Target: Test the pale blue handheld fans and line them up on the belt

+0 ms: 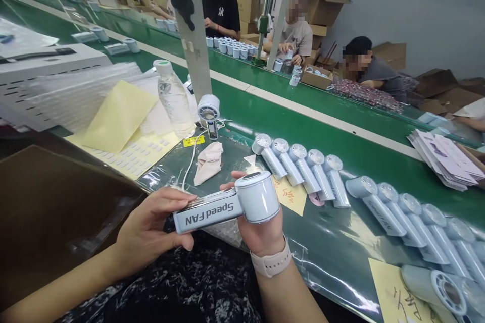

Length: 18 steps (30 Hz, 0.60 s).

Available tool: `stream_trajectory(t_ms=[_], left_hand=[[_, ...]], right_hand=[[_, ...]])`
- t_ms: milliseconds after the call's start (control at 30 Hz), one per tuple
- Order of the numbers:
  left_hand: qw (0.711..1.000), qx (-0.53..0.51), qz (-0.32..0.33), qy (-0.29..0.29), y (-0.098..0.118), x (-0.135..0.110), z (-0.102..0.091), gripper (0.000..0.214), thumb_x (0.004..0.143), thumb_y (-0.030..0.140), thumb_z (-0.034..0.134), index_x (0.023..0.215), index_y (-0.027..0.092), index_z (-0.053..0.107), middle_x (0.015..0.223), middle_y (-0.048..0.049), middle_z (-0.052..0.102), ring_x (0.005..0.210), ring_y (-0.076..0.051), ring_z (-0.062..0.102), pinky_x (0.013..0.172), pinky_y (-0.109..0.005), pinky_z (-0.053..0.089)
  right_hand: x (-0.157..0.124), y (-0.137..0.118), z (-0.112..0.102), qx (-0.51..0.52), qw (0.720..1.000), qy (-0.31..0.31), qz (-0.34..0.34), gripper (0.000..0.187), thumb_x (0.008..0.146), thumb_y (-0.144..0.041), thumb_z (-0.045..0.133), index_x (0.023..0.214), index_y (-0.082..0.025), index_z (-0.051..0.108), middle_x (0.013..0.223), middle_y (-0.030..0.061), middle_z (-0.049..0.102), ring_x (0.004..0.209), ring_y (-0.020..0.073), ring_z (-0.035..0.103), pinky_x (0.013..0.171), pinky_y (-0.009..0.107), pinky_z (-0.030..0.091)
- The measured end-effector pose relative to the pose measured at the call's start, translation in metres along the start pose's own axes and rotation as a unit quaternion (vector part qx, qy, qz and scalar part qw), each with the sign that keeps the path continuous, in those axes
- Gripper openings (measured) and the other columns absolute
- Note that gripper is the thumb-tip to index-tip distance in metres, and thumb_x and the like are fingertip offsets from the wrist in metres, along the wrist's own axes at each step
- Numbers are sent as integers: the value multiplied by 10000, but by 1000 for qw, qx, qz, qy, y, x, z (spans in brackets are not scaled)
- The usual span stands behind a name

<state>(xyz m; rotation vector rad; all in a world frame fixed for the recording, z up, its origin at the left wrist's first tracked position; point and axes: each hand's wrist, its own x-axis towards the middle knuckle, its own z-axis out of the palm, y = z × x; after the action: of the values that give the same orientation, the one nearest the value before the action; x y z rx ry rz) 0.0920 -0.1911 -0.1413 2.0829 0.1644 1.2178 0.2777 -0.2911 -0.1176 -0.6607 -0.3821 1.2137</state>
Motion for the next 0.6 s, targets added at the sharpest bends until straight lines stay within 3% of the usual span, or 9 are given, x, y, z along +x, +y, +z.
stream_trajectory(t_ms=[167,300,467,533,600], left_hand=[[1000,-22,-10,7,0,0,2,548,684,406,870,1156,233,652,1027,-74,714,932,-180,705,812,-263,594],[991,-88,-99,-3,3,-2,3,573,604,563,856,1012,206,671,858,-36,692,706,-146,685,618,-204,574],[956,-169,-223,-85,7,-5,6,707,543,723,784,949,152,688,738,-42,706,611,-148,640,571,-216,522],[939,-190,-261,-120,3,-5,12,715,582,791,714,889,145,702,740,-55,703,647,-171,637,617,-248,508],[923,-199,-291,-152,-3,-4,20,674,691,818,625,779,154,697,668,-44,669,618,-170,617,620,-259,477]], right_hand=[[1,2,-4,-14,1000,14,-3,376,773,-487,731,942,-158,801,849,88,772,844,233,708,762,303,582],[2,3,-1,-18,1000,14,7,396,798,-535,710,950,-180,798,889,87,776,810,244,707,742,336,596],[-3,20,6,22,999,-34,0,499,769,-622,758,1045,-207,771,1012,76,768,1001,237,698,955,356,560],[-5,25,5,28,997,-75,14,521,688,-584,845,1056,-227,757,957,54,769,960,234,701,917,370,578],[-3,20,2,-16,996,-82,38,474,653,-470,907,1025,-220,752,850,42,764,841,216,704,783,340,606]])
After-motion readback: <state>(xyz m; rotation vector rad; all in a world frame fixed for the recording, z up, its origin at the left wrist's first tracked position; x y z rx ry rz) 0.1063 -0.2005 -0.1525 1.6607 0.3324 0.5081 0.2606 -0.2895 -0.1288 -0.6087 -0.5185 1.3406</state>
